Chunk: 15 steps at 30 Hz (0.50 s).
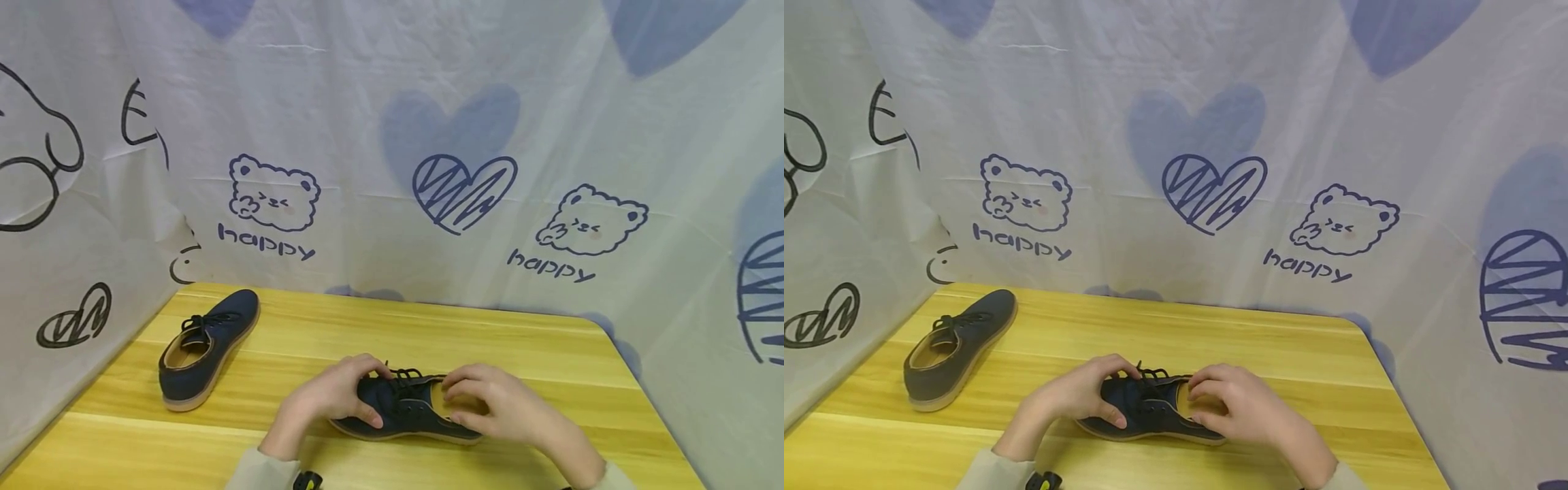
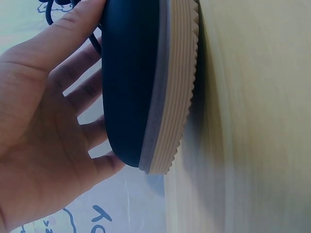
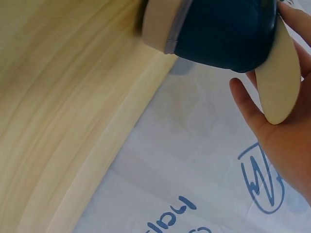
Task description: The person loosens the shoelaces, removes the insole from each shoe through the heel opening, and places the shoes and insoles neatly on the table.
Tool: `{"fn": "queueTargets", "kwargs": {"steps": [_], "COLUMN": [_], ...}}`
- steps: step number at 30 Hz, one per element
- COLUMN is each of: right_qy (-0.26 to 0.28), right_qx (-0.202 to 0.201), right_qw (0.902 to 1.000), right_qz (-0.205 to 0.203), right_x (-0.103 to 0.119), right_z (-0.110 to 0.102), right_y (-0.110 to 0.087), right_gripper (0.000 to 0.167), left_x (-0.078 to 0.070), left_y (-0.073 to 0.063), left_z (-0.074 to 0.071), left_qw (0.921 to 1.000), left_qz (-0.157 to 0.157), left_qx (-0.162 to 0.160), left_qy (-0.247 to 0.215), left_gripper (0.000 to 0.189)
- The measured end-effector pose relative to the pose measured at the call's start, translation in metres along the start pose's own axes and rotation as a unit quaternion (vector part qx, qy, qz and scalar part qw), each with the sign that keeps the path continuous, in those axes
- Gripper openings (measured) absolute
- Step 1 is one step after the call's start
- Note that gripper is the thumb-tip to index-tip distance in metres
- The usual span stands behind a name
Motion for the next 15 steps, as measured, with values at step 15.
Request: {"fn": "queueTargets", "kwargs": {"steps": [15], "right_qy": [-0.021], "right_qx": [-0.023], "right_qw": [0.9972], "right_qz": [-0.069], "right_x": [0.011], "right_z": [0.0], "right_y": [-0.001], "right_gripper": [0.006], "left_x": [-0.001], "left_y": [-0.002], "left_z": [0.0], "left_qw": [1.0], "left_qz": [-0.003], "left_qx": [-0.005], "left_qy": [0.002], "left_gripper": [0.063]}}
Point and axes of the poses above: each hand's wrist, its own y-axis towards the middle knuckle, its own z-axis out of the palm, x = y × z, the point moved 9 cm from there along y, towards the middle knuckle, and after that the axes turned 11 degrees about -z, right-handed, at the moved point
